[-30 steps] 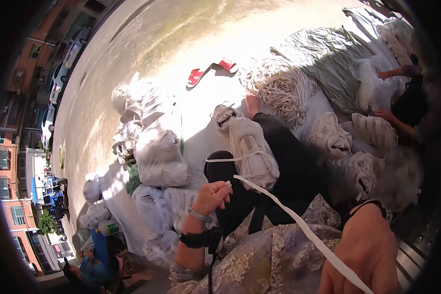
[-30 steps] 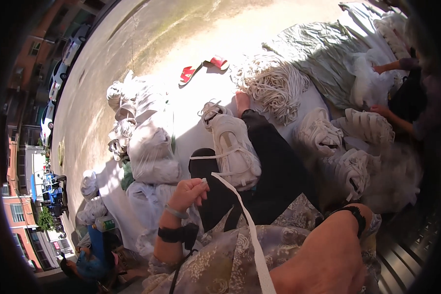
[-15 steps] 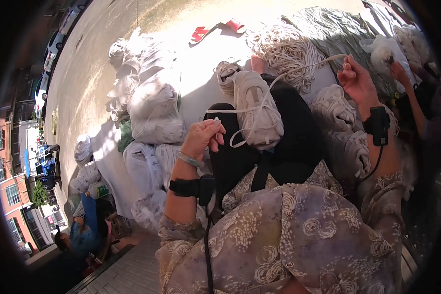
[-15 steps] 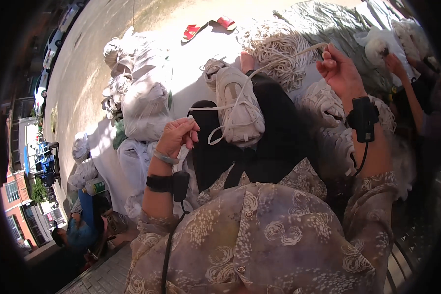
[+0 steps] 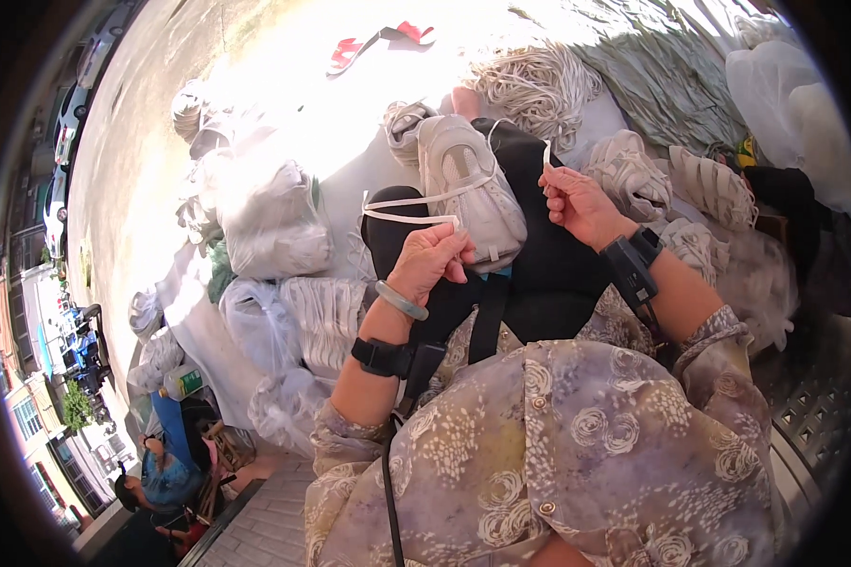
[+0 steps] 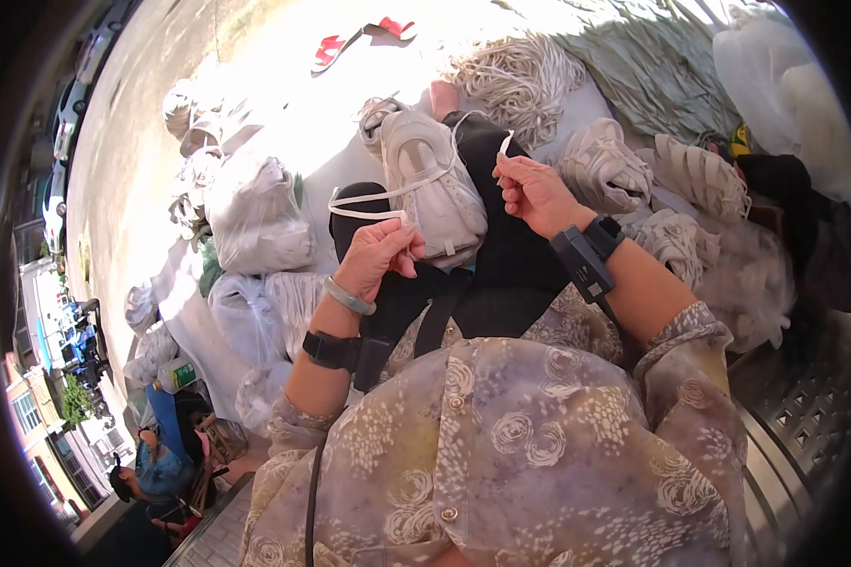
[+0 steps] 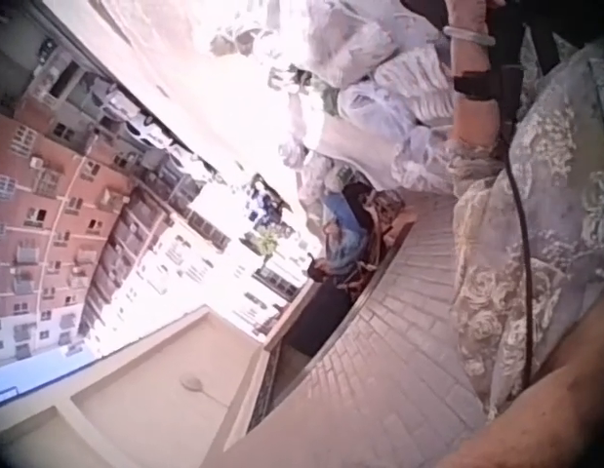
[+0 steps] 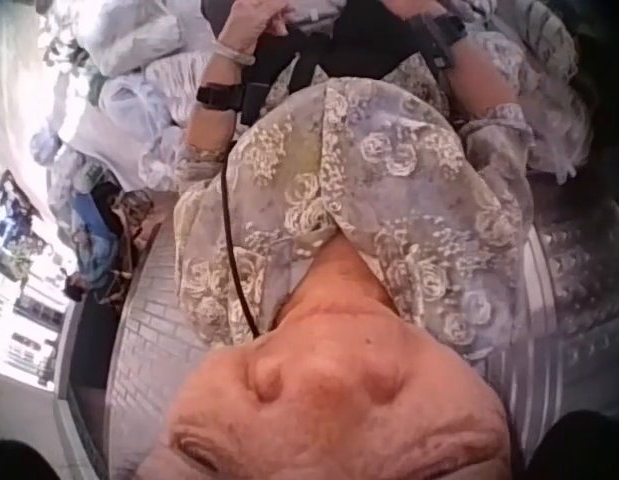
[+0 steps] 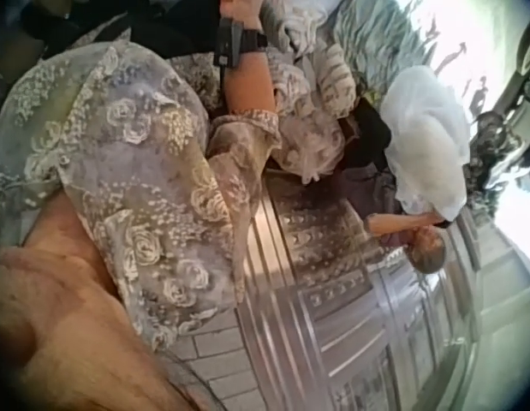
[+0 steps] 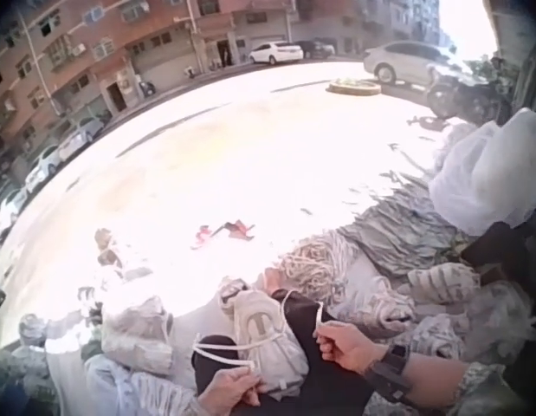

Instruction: Lacing white athletic shoes while sitting outdoors.

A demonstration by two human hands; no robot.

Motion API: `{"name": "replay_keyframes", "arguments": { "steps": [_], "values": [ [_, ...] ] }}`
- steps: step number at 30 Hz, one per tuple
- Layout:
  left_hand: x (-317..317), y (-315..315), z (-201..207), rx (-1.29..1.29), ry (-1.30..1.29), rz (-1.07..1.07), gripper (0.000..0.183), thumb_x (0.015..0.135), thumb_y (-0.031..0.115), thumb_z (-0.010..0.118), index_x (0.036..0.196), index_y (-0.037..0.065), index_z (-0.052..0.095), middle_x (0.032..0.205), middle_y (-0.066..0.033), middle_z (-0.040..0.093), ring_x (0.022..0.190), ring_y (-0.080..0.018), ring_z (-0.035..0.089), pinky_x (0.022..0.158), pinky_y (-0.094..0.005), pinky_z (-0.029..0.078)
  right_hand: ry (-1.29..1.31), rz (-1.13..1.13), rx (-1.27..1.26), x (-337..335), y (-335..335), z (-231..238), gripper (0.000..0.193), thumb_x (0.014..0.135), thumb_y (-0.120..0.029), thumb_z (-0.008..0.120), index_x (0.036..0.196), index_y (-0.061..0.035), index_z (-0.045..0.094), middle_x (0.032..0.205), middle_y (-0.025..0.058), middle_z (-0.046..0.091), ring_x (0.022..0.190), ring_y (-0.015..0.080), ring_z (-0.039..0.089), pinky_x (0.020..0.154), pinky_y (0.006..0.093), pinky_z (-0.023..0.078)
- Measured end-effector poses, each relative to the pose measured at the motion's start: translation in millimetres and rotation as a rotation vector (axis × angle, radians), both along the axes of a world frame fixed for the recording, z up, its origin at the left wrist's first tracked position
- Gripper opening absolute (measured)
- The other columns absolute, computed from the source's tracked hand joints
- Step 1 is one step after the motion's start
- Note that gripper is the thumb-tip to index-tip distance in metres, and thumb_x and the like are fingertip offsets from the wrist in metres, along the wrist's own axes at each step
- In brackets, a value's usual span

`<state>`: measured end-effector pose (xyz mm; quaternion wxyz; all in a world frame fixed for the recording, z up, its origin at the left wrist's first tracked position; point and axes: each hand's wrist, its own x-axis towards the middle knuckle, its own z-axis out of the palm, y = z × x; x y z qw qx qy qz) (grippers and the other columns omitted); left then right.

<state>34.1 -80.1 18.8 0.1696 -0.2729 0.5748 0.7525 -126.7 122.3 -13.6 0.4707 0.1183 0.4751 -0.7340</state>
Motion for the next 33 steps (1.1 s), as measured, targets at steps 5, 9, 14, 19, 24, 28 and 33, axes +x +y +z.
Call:
{"name": "replay_keyframes", "arguments": {
  "steps": [5,9,14,19,24,28,33],
  "values": [
    [-32,22,-10,-0.978,0.501,-0.372,0.011,0.079,0.017,0.057,0.078,0.007,0.06,0.08,-0.0117,0.057,0.074,-0.0322,0.057,0.063,-0.0374,0.047,-0.07,0.154,0.106,6,-17,-6,0.014,0.084,-0.022,0.062,0.079,-0.0116,0.054,0.065,-0.0047,0.052,0.053,0.0057,0.049,0.047,0.0216,0.042],
    [-45,32,-9,-1.218,0.467,-0.553,0.01,0.077,0.016,0.056,0.077,0.006,0.059,0.089,-0.011,0.058,0.073,-0.0318,0.058,0.062,-0.0391,0.048,0.015,0.164,0.148,-3,-29,-10,0.01,0.083,-0.019,0.062,0.079,-0.0126,0.055,0.069,-0.0032,0.057,0.055,0.0059,0.054,0.05,0.0217,0.045],
    [-46,30,-10,-1.325,0.389,-0.499,0.01,0.075,0.015,0.057,0.082,0.007,0.059,0.104,-0.0081,0.055,0.073,-0.031,0.06,0.061,-0.0388,0.049,0.221,0.237,0.182,-7,-43,-15,0.008,0.083,-0.017,0.06,0.079,-0.0107,0.057,0.072,-0.0021,0.059,0.06,0.0055,0.056,0.054,0.0199,0.047],
    [-44,26,-16,-1.329,0.39,-0.473,0.015,0.076,0.013,0.056,0.09,0.008,0.058,0.105,-0.0068,0.055,0.077,-0.0309,0.06,0.063,-0.0377,0.049,0.317,0.197,0.108,-5,-51,-27,0.007,0.084,-0.014,0.058,0.081,-0.0081,0.059,0.071,-0.0025,0.058,0.06,0.0049,0.055,0.053,0.0188,0.044],
    [-42,27,-19,-1.314,0.399,-0.428,0.019,0.076,0.011,0.056,0.095,0.009,0.058,0.109,-0.0063,0.054,0.08,-0.0308,0.06,0.066,-0.0369,0.049,0.412,0.201,0.077,-1,-57,-30,0.008,0.084,-0.013,0.058,0.08,-0.0067,0.06,0.068,-0.0036,0.057,0.058,0.0034,0.051,0.05,0.0183,0.04],
    [-43,28,-22,-1.307,0.51,-0.349,0.006,0.074,0.012,0.057,0.075,0.006,0.056,0.102,-0.0079,0.054,0.067,-0.0324,0.06,0.059,-0.0409,0.049,0.421,0.2,0.045,0,-60,-31,0.008,0.084,-0.013,0.059,0.079,-0.0069,0.06,0.067,-0.0039,0.057,0.057,0.0032,0.05,0.05,0.0183,0.039],
    [-43,29,-23,-1.299,0.516,-0.341,0.006,0.074,0.012,0.056,0.076,0.006,0.056,0.102,-0.008,0.054,0.066,-0.0322,0.06,0.058,-0.0403,0.049,0.497,0.218,0.071,-1,-61,-32,0.009,0.084,-0.012,0.06,0.078,-0.0062,0.06,0.066,-0.0036,0.056,0.057,0.003,0.049,0.052,0.0183,0.039]
  ]
}}
